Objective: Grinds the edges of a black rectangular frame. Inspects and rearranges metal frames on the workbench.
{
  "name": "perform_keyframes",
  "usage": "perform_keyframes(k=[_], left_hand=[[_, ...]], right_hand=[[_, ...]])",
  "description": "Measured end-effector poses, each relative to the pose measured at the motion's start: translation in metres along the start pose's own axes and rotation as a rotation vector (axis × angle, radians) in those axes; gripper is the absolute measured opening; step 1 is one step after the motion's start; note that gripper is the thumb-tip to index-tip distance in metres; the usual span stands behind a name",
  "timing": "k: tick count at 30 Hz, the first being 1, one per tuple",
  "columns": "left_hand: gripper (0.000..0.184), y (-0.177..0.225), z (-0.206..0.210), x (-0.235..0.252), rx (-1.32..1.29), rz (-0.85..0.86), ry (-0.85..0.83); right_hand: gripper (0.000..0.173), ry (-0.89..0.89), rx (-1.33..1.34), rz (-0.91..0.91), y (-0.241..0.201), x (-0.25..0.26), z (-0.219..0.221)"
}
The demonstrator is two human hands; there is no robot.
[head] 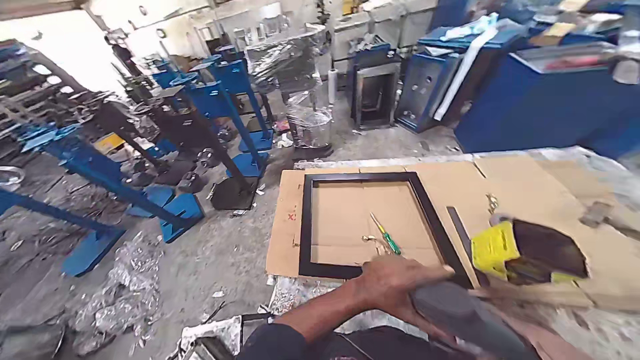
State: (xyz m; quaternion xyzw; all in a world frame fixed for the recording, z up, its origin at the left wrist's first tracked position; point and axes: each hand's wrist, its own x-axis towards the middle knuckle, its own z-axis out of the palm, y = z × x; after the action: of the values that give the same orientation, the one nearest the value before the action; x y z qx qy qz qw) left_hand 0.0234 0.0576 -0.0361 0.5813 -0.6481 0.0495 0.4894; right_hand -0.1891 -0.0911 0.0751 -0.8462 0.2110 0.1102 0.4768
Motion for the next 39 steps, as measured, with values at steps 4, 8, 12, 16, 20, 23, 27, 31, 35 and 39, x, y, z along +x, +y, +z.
perform_keyframes(k=[4,8,12,16,20,23,27,31,35,39], left_hand=[[0.095,-0.012,-0.020,-0.009,-0.056,-0.166,0.117],[0.108,-0.011,-0.049,0.007,-0.184,-0.182,0.142],[0.116,-0.011,-0.063,0.013,-0.274,-0.207,0.199],[0.102,-0.015,-0.046,0.015,-0.389,-0.251,0.321],[0.095,-0.022,-0.028,0.004,-0.439,-0.290,0.404],[0.090,-0.027,-0.020,-0.008,-0.470,-0.322,0.423],[0.087,-0.041,-0.014,-0.015,-0.512,-0.294,0.439],[0.085,-0.043,-0.009,-0.018,-0.531,-0.318,0.460],[0.084,-0.045,-0.005,-0.020,-0.555,-0.313,0.475],[0.083,-0.045,-0.004,-0.021,-0.562,-0.317,0.466]], right_hand=[[0.064,0.001,-0.377,-0.019,-0.019,0.034,-0.014],[0.025,-0.108,-0.415,0.034,-0.097,0.052,-0.035],[0.021,-0.114,-0.633,-0.093,-0.141,0.067,-0.038],[0.029,-0.157,-0.703,-0.042,-0.149,0.076,-0.036],[0.027,-0.175,-0.737,-0.003,-0.138,0.086,-0.024],[0.027,-0.192,-0.717,0.008,-0.127,0.094,-0.016],[0.029,-0.202,-0.693,-0.023,-0.115,0.101,-0.011],[0.030,-0.201,-0.710,-0.038,-0.110,0.106,-0.010],[0.029,-0.209,-0.710,-0.038,-0.108,0.108,-0.009],[0.029,-0.208,-0.688,-0.023,-0.107,0.107,-0.009]])
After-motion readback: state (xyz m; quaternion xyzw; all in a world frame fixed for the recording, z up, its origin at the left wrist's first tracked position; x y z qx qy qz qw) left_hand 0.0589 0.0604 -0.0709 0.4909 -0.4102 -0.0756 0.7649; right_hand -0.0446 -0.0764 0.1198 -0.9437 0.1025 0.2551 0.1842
